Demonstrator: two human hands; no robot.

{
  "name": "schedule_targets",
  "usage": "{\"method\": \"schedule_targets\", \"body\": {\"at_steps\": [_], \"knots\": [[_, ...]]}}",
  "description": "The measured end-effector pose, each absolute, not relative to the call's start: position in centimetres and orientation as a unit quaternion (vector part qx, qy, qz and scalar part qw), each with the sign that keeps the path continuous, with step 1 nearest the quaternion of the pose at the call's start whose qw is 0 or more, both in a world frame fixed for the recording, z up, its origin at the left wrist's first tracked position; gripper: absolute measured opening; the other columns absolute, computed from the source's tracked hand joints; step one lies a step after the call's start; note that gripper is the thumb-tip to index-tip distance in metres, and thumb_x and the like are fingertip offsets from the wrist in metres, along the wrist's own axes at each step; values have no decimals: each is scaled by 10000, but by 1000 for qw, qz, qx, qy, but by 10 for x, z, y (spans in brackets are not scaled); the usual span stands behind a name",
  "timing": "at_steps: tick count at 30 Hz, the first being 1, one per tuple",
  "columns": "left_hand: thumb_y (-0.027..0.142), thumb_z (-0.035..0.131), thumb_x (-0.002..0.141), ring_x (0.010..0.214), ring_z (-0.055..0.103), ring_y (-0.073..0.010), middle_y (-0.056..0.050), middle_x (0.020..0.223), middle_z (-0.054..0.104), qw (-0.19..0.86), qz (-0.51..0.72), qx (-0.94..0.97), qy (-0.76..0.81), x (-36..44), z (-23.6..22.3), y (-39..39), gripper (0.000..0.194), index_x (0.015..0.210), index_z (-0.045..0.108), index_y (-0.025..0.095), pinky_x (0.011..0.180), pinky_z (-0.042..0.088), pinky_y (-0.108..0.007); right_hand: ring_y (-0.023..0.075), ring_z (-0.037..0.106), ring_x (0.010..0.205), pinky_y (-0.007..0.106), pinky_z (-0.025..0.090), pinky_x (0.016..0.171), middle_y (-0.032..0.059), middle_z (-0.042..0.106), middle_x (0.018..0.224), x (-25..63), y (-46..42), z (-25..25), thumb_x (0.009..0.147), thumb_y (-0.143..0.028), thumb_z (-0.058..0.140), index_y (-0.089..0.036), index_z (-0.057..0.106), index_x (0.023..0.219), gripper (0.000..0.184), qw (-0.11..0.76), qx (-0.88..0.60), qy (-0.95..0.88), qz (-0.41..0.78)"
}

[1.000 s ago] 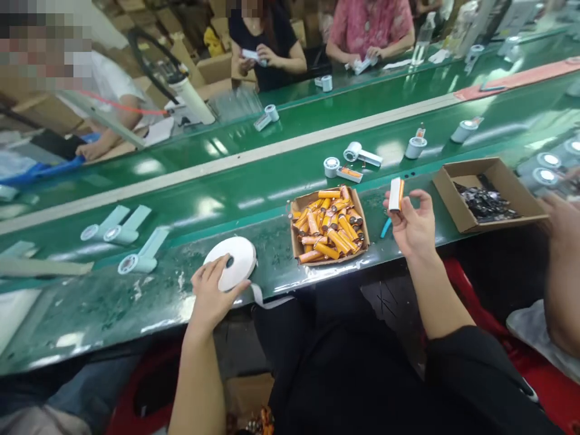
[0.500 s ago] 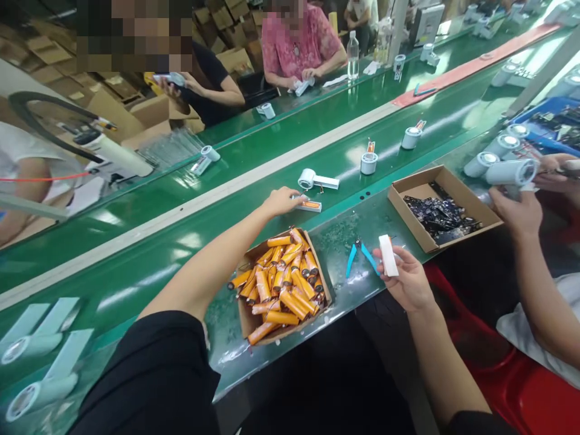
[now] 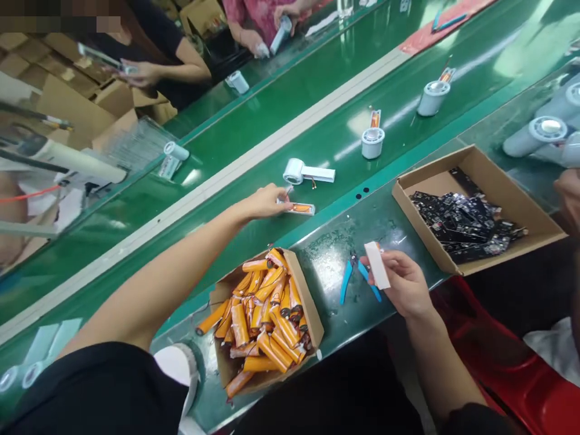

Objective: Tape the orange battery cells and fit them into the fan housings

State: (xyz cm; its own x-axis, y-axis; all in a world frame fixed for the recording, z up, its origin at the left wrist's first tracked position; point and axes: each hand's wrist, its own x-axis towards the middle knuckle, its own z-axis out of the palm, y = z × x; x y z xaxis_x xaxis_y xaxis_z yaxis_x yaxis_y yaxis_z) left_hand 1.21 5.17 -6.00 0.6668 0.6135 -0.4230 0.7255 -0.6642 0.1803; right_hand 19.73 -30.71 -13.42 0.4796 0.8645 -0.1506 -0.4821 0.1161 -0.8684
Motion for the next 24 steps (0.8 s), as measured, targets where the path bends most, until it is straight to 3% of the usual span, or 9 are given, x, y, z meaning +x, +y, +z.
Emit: {"method": "schedule_targets", "body": {"at_steps": [4, 6, 9, 12, 14, 16, 19, 21, 24], "knots": [[457, 633, 987, 1266, 617, -296, -105, 1310, 715, 167, -47, 945, 279, 36, -48, 50, 356, 1222, 725, 208, 1204, 420, -472, 179, 718, 629, 356, 634, 639, 50, 848, 1027, 191, -304, -129, 790, -546, 984, -303, 738, 1010, 410, 718, -466, -182, 484], [488, 611, 1006, 1383, 540, -327, -118, 1418, 675, 134, -9, 961, 242, 57, -50, 54, 399, 1290, 710, 226, 1267, 357, -542, 176, 724, 640, 351, 644, 660, 45, 845, 1023, 191, -303, -129, 747, -552, 1012, -293, 715, 1001, 468, 718, -459, -182, 491], [553, 672, 969, 1565, 333, -424, -115, 1577, 594, 108, -86, 960, 244, 90, -61, 65, 527, 1429, 663, 296, 1308, 155, -750, 159, 726, 666, 327, 645, 690, 53, 842, 1077, 192, -302, -130, 690, -524, 1049, -299, 708, 1077, 562, 718, -456, -178, 495], [632, 668, 952, 1607, 236, -510, -166, 1684, 488, 119, -164, 934, 293, 114, -71, 76, 712, 1579, 551, 315, 1227, 207, -863, 149, 716, 700, 304, 620, 692, 43, 834, 1124, 193, -301, -130, 685, -453, 1056, -321, 708, 1159, 603, 721, -454, -182, 490], [612, 685, 940, 1592, 271, -522, -193, 1701, 447, 97, -176, 933, 298, 121, -73, 79, 747, 1603, 521, 307, 1195, 346, -814, 156, 712, 734, 294, 586, 675, 47, 828, 1155, 192, -300, -126, 743, -427, 1011, -334, 723, 1222, 567, 735, -443, -171, 484], [512, 659, 969, 1554, 368, -484, -198, 1667, 472, 56, -155, 942, 293, 121, -71, 79, 656, 1574, 534, 290, 1178, 454, -698, 171, 708, 774, 293, 556, 657, 74, 817, 1194, 190, -298, -122, 777, -446, 961, -315, 748, 1260, 543, 756, -417, -153, 481], [426, 562, 1025, 1406, 573, -405, -213, 1523, 597, 31, -93, 941, 325, 105, -60, 82, 524, 1508, 540, 223, 1142, 520, -543, 177, 683, 826, 278, 532, 639, 94, 793, 1201, 188, -293, -117, 689, -468, 990, -266, 786, 1206, 592, 778, -394, -154, 465], [469, 557, 1030, 1250, 682, -366, -211, 1379, 689, 55, -50, 925, 372, 80, -46, 86, 554, 1503, 500, 186, 1078, 553, -481, 151, 634, 782, 253, 509, 618, 59, 771, 1062, 188, -289, -118, 643, -485, 1026, -255, 786, 1134, 594, 788, -421, -157, 422], [483, 606, 993, 1100, 738, -306, -163, 1248, 752, 96, -14, 908, 408, 20, -19, 92, 555, 1453, 515, 188, 990, 575, -402, 104, 531, 666, 221, 466, 589, -12, 664, 839, 189, -285, -125, 683, -582, 1009, -254, 745, 1035, 549, 798, -483, -149, 328]]}}
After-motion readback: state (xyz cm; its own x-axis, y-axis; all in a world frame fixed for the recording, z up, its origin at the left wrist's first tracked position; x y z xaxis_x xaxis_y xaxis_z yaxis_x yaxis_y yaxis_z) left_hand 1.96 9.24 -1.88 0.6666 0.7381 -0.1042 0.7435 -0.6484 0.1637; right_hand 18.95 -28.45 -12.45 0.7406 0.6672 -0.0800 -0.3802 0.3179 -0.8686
